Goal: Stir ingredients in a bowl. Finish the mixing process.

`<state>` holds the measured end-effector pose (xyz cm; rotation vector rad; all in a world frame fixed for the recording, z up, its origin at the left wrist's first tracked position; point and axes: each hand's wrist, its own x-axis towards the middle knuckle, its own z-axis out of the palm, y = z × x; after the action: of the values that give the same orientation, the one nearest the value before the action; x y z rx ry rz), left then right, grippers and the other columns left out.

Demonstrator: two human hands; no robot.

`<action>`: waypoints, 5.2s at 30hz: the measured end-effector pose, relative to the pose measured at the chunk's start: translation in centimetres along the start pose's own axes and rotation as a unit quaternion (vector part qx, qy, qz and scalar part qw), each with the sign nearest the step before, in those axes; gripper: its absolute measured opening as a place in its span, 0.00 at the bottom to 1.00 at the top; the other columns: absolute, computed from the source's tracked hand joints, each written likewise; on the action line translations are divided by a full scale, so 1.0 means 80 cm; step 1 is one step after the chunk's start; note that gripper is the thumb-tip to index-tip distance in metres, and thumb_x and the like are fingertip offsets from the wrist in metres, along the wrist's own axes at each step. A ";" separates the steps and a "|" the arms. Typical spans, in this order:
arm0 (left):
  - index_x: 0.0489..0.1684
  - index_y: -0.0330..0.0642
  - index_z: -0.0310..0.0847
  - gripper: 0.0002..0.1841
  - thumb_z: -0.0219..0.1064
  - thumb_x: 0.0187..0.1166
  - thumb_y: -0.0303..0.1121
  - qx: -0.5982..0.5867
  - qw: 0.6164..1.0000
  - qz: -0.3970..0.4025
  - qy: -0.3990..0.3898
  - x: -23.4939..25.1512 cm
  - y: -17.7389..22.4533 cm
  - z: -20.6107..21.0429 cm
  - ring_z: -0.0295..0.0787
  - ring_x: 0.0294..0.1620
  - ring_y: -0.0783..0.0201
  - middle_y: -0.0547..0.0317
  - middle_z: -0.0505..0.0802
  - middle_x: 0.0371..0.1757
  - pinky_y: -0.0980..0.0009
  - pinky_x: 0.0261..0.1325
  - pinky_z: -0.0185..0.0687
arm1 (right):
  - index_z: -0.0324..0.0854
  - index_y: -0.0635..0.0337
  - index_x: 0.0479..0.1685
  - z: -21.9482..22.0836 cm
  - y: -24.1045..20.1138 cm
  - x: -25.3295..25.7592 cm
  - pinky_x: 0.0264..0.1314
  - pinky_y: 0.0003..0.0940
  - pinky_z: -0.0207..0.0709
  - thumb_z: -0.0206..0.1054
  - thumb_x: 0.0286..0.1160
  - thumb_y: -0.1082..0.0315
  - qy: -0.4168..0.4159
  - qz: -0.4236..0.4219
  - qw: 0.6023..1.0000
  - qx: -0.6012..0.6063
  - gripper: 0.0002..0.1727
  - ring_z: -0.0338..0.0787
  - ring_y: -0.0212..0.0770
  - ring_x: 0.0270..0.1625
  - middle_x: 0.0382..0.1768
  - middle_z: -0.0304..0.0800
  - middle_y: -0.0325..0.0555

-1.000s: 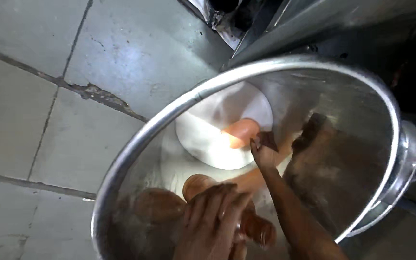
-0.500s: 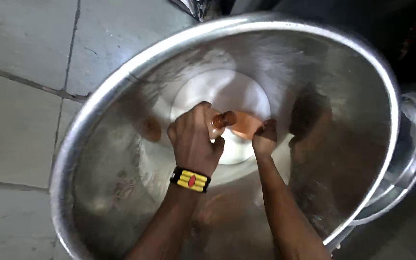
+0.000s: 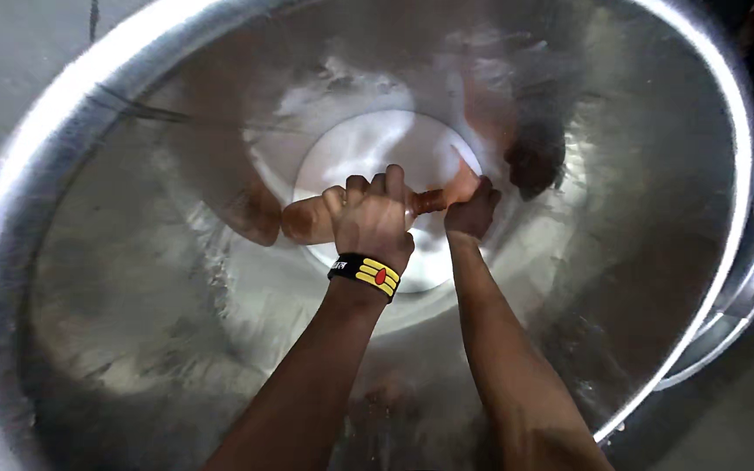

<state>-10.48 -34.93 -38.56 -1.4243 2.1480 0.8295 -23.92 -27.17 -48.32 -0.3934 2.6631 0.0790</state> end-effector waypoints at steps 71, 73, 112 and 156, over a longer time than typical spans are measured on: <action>0.78 0.48 0.75 0.40 0.79 0.55 0.22 -0.051 0.988 0.128 0.066 0.007 -0.015 0.000 0.75 0.81 0.46 0.52 0.84 0.77 0.42 0.84 0.59 | 0.80 0.52 0.77 -0.271 0.077 -0.121 0.62 0.37 0.81 0.57 0.75 0.76 0.067 -0.348 0.935 0.010 0.28 0.85 0.40 0.65 0.68 0.83 0.49; 0.79 0.48 0.75 0.42 0.80 0.54 0.22 -0.053 0.989 0.127 0.061 0.005 -0.018 -0.001 0.77 0.80 0.45 0.50 0.84 0.76 0.41 0.83 0.60 | 0.82 0.52 0.75 -0.220 0.074 -0.101 0.56 0.47 0.85 0.61 0.71 0.79 0.058 -0.290 0.955 0.005 0.30 0.88 0.50 0.60 0.66 0.84 0.56; 0.81 0.45 0.71 0.45 0.79 0.52 0.18 -0.127 0.986 0.097 0.057 -0.004 -0.025 0.002 0.65 0.88 0.42 0.45 0.78 0.83 0.43 0.90 0.53 | 0.83 0.50 0.74 -0.269 0.108 -0.121 0.52 0.35 0.91 0.62 0.79 0.80 -0.174 -0.151 0.896 0.380 0.26 0.94 0.38 0.52 0.59 0.92 0.44; 0.77 0.44 0.76 0.45 0.85 0.46 0.21 -0.088 0.980 0.113 0.141 -0.023 -0.036 0.011 0.77 0.79 0.42 0.45 0.85 0.74 0.39 0.78 0.67 | 0.82 0.52 0.75 0.062 0.035 -0.005 0.65 0.62 0.79 0.67 0.68 0.79 -0.028 0.039 0.956 0.290 0.30 0.83 0.59 0.70 0.69 0.84 0.61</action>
<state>-7.06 -33.96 -38.70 -1.4757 2.5428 0.9698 -22.33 -23.84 -52.62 -0.0900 2.4915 -0.6416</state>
